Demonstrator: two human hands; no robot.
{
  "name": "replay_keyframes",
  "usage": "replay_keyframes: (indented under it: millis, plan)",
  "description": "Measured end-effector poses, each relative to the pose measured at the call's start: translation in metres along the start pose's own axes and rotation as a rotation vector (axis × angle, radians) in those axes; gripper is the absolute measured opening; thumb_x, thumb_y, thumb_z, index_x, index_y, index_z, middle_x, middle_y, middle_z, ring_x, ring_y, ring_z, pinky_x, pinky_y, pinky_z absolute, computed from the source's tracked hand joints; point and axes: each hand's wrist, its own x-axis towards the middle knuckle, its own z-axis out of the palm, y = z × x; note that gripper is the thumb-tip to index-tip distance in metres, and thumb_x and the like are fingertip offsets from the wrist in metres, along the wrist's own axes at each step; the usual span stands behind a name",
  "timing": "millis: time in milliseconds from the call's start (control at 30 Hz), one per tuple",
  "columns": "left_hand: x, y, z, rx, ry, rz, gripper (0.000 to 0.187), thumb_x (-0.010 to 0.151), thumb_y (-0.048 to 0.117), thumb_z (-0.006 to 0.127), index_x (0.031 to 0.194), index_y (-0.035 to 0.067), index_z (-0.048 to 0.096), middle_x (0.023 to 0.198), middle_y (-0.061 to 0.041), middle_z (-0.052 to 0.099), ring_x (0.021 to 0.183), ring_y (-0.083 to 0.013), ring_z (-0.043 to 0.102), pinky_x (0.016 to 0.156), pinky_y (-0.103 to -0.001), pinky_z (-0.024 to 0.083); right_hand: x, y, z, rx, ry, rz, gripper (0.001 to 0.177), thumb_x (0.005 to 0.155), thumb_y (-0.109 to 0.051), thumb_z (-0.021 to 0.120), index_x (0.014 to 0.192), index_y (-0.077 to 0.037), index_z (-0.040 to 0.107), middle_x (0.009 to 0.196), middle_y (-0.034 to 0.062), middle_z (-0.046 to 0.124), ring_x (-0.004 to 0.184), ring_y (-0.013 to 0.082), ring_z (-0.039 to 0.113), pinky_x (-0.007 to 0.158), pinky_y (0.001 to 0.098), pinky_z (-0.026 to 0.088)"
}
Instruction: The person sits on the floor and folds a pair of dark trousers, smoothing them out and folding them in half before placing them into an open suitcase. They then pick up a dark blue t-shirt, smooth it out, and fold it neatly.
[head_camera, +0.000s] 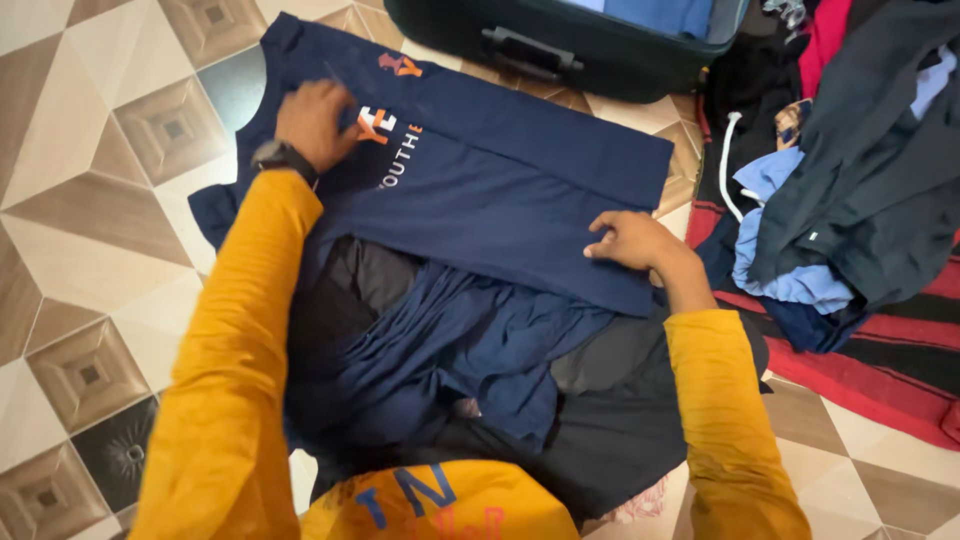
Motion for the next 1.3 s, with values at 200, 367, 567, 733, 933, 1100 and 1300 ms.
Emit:
replay_keyframes:
  millis: [200, 367, 567, 733, 933, 1100, 1300]
  plan:
    - [-0.013, -0.03, 0.044, -0.086, -0.429, -0.446, 0.124, 0.045, 0.044, 0.096, 0.156, 0.026, 0.043, 0.166, -0.016, 0.026, 0.148, -0.0462, 0.03, 0.111, -0.059, 0.039, 0.023, -0.007, 0.024, -0.201, -0.008, -0.175, 0.072, 0.074, -0.046, 0.084, 0.136, -0.014, 0.063, 0.143, 0.0154, 0.058, 0.136, 0.038, 0.048, 0.111, 0.0443, 0.042]
    - [-0.012, -0.039, 0.068, 0.084, -0.656, -0.47, 0.161, 0.035, 0.057, 0.101, 0.166, 0.029, 0.012, 0.17, -0.021, 0.002, 0.152, -0.0557, 0.007, 0.12, -0.061, 0.026, 0.026, -0.023, 0.045, -0.339, -0.169, -0.089, 0.092, 0.074, -0.043, 0.085, 0.153, -0.022, 0.042, 0.164, 0.0162, 0.024, 0.148, 0.0384, 0.027, 0.116, 0.0434, 0.033]
    - [-0.014, -0.015, 0.025, 0.096, -0.813, -0.622, 0.154, 0.042, 0.054, 0.099, 0.166, 0.036, 0.009, 0.174, -0.011, -0.002, 0.155, -0.0522, 0.011, 0.12, -0.064, 0.028, 0.013, -0.029, 0.049, -0.414, -0.338, 0.004, 0.075, 0.081, -0.042, 0.072, 0.151, -0.03, 0.05, 0.153, 0.0126, 0.05, 0.139, 0.0328, 0.05, 0.115, 0.04, 0.041]
    - [-0.015, 0.015, -0.016, 0.106, -0.796, -0.685, 0.127, 0.052, 0.058, 0.094, 0.158, 0.031, 0.031, 0.169, -0.009, 0.018, 0.147, -0.0439, 0.036, 0.112, -0.074, 0.031, 0.016, -0.02, 0.048, -0.418, -0.348, -0.088, 0.055, 0.079, -0.04, 0.072, 0.131, -0.021, 0.07, 0.125, 0.0142, 0.072, 0.119, 0.0339, 0.067, 0.104, 0.04, 0.051]
    - [-0.012, -0.012, 0.022, 0.203, -0.34, -0.358, 0.048, 0.091, 0.056, 0.074, 0.111, 0.013, 0.077, 0.124, -0.012, 0.07, 0.124, -0.0356, 0.06, 0.101, -0.064, 0.041, 0.036, -0.007, 0.054, -0.443, -0.446, -0.149, 0.035, 0.081, -0.037, 0.068, 0.098, -0.009, 0.081, 0.092, 0.012, 0.08, 0.087, 0.0338, 0.075, 0.082, 0.0429, 0.057]
    - [-0.003, -0.02, 0.046, 0.12, -0.337, -0.337, 0.031, 0.083, 0.036, 0.076, 0.105, 0.015, 0.078, 0.115, -0.011, 0.072, 0.114, -0.0341, 0.064, 0.093, -0.057, 0.047, 0.036, 0.0, 0.051, -0.291, -0.383, -0.114, 0.037, 0.08, -0.04, 0.071, 0.103, -0.012, 0.08, 0.095, 0.0092, 0.08, 0.092, 0.0306, 0.076, 0.084, 0.04, 0.057]
    - [0.001, -0.016, 0.037, 0.038, -0.411, -0.413, 0.055, 0.086, 0.041, 0.076, 0.135, 0.02, 0.063, 0.114, -0.014, 0.072, 0.111, -0.0364, 0.067, 0.095, -0.054, 0.049, 0.021, -0.007, 0.019, -0.192, -0.046, 0.022, 0.06, 0.081, -0.05, 0.075, 0.131, -0.016, 0.068, 0.118, 0.0121, 0.075, 0.112, 0.0342, 0.07, 0.097, 0.0418, 0.054]
